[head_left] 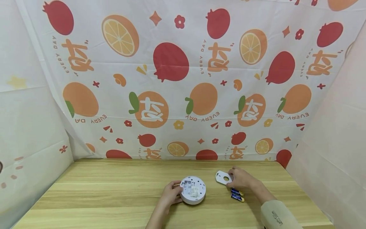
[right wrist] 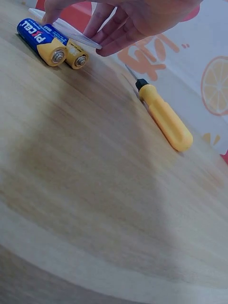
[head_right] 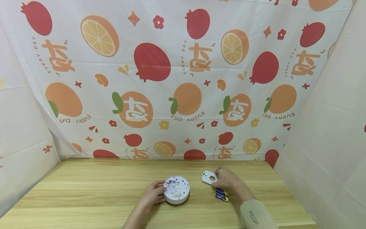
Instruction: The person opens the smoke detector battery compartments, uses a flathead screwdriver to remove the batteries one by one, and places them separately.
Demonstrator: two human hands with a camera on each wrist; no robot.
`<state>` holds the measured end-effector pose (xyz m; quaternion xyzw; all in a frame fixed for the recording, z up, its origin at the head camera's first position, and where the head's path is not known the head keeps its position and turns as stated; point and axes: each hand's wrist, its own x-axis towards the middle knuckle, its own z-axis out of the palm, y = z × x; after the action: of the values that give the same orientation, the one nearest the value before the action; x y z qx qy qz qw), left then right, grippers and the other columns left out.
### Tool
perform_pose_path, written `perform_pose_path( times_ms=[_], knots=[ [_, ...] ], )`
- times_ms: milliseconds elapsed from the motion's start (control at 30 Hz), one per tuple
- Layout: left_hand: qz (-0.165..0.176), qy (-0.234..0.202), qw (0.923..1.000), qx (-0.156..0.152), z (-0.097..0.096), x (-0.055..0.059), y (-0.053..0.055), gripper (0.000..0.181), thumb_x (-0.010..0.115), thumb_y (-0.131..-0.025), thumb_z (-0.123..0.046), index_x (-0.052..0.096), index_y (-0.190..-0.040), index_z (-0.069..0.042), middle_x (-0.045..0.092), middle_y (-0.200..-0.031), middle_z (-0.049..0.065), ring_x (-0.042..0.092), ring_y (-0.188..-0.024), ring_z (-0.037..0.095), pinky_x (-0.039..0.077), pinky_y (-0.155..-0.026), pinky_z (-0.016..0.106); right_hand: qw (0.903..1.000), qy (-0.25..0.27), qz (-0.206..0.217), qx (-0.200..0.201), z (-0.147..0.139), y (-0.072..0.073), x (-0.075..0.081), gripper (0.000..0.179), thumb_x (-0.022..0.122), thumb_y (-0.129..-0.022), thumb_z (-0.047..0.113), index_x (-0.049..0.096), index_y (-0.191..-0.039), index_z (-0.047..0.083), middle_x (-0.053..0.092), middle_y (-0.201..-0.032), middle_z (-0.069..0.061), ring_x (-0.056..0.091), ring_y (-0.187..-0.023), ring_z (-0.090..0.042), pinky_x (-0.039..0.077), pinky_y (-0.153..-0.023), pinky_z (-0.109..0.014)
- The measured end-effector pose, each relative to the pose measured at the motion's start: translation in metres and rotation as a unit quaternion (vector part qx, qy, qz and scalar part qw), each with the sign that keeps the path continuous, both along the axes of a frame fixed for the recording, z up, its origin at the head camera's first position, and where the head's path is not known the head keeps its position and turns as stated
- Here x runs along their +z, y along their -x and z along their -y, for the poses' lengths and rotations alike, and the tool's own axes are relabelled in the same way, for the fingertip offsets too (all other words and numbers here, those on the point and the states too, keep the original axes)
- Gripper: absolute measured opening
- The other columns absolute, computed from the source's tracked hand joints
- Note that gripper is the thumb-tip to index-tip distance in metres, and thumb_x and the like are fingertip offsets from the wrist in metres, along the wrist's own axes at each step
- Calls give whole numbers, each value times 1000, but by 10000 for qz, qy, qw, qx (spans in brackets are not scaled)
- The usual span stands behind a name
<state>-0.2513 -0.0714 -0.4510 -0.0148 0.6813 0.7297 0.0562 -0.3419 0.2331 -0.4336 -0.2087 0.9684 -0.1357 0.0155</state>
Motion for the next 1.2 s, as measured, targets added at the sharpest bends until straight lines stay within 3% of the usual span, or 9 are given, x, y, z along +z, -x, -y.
perform_pose_path(
  times_ms=[233,600,867,1200],
  knots=[
    [43,-2,10000,15,0,-1,-2,40,43,-92,-8,41,-126,12,53,-109,21,55,-81,17,54,-65,33,9998,39,-124,151,2,-2,3,50,78,-68,35,64,-103,3,54,-100,-5,48,-79,-16,47,-70,-33],
    [-19,-171,9999,-2,0,-1,-3,39,40,-90,-2,42,-126,11,54,-109,22,56,-80,17,55,-65,34,9992,114,-110,372,19,-12,15,52,76,-70,36,63,-108,3,54,-109,-8,50,-88,-18,48,-81,-38],
    [-13,-130,9999,3,1,0,-3,39,40,-89,-2,43,-126,10,53,-109,21,55,-80,17,55,-65,34,9956,11,-402,847,33,-14,23,51,75,-70,35,63,-108,3,54,-109,-6,51,-91,-18,48,-80,-37],
    [-28,-124,9999,-42,1,0,-3,38,40,-91,-3,43,-127,8,52,-111,22,56,-81,18,55,-66,35,9914,-45,-620,1150,51,-21,31,50,75,-70,35,64,-108,5,54,-107,-2,50,-87,-14,50,-74,-31]
  ],
)
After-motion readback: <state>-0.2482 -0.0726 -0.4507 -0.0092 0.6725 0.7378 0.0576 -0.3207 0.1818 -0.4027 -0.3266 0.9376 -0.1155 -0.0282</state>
